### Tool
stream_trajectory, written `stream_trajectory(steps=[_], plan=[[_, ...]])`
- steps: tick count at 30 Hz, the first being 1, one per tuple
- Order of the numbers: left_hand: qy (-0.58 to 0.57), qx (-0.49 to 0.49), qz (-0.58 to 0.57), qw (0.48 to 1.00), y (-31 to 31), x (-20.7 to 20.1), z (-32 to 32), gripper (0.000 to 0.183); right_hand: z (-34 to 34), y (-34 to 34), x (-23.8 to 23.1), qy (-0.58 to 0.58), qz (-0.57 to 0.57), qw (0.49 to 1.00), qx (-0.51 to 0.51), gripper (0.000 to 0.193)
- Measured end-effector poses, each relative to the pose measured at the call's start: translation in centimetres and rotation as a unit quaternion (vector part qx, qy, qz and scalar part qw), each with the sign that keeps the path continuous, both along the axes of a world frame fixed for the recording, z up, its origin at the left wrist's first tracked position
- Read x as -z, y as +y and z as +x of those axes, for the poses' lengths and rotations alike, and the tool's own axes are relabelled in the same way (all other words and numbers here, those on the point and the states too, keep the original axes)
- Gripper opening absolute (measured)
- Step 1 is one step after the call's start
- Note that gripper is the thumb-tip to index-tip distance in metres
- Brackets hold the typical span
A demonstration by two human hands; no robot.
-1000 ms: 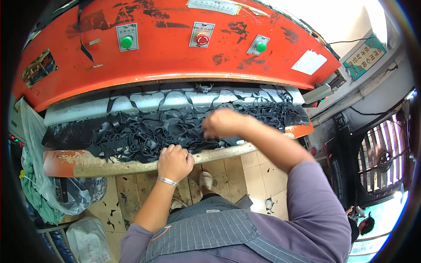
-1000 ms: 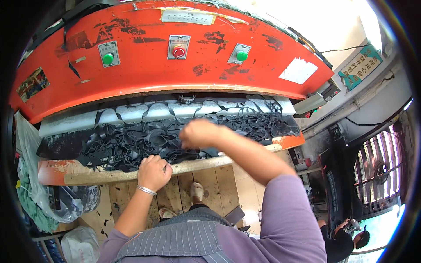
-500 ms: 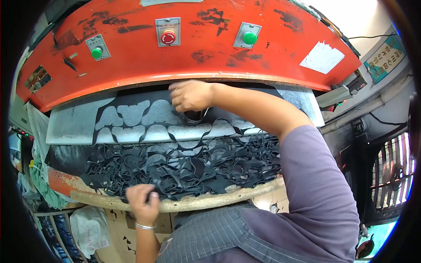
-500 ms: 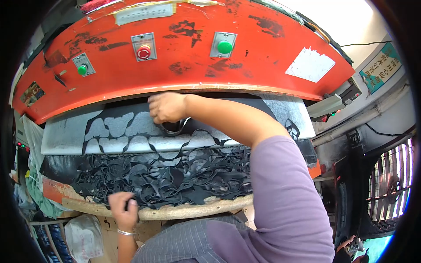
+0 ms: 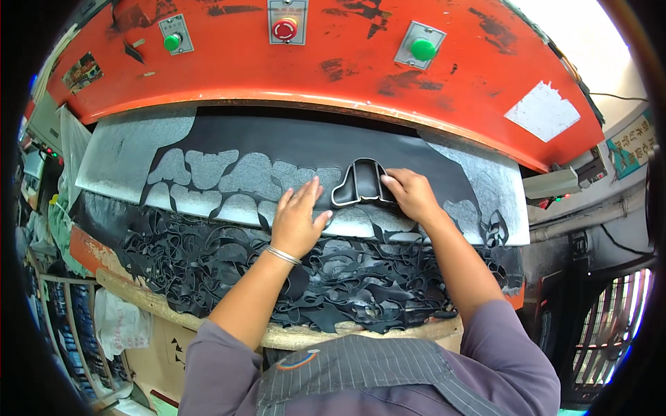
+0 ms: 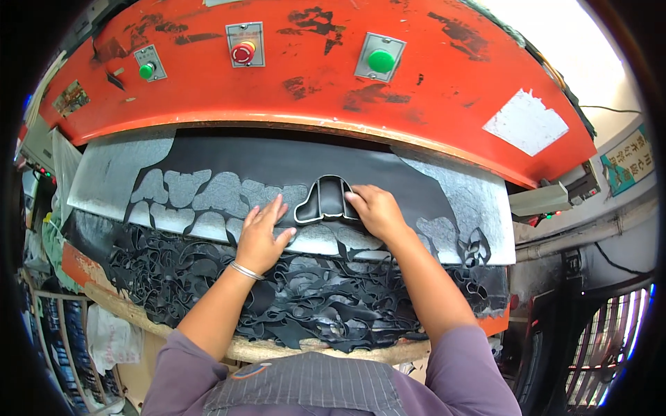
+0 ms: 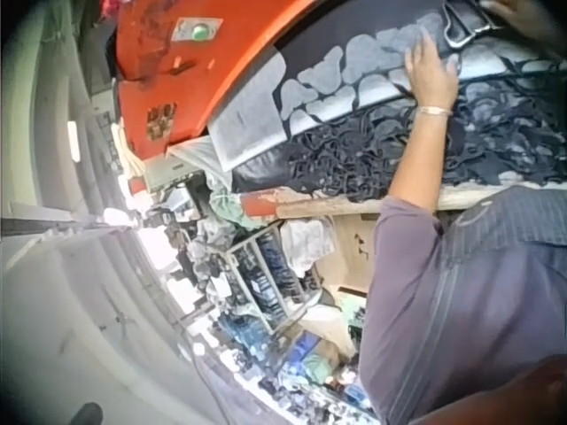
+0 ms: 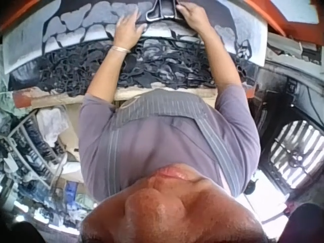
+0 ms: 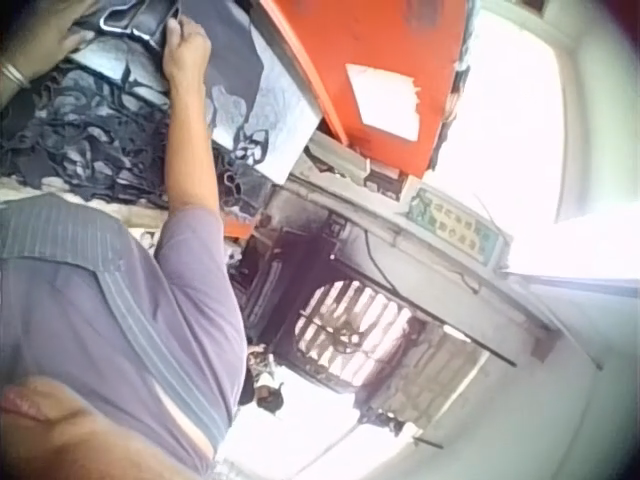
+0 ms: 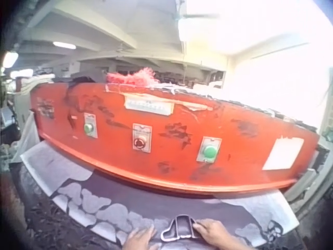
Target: Cutting shoe component shapes from leather sheets using a metal die and a hydraulic press.
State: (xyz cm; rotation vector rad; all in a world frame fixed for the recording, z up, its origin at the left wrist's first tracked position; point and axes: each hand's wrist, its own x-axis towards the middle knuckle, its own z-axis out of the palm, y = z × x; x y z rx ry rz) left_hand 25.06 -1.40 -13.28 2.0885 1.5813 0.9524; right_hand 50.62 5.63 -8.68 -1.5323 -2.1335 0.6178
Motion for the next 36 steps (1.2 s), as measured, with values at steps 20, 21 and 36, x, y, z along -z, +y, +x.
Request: stream_trajectory(steps=[20, 21, 36], plan=[[-0.032, -0.014, 0.046, 0.998, 1.0, 1.4, -0.5, 0.031, 0.9, -3.3, 4.1, -0.058, 0.168, 0.982, -0.064, 0.064], [-0.032, -0.016, 0.049, 0.998, 1.0, 1.4, -0.6, 0.031, 0.9, -3.2, 4.0, -0.057, 0.171, 0.982, -0.060, 0.064], [-0.264, -0.243, 0.229, 0.905, 5.5, -7.7, -15.6, 0.026, -1.7, -5.6, -7.7, 0.137, 0.285, 0.946, 0.068, 0.056]])
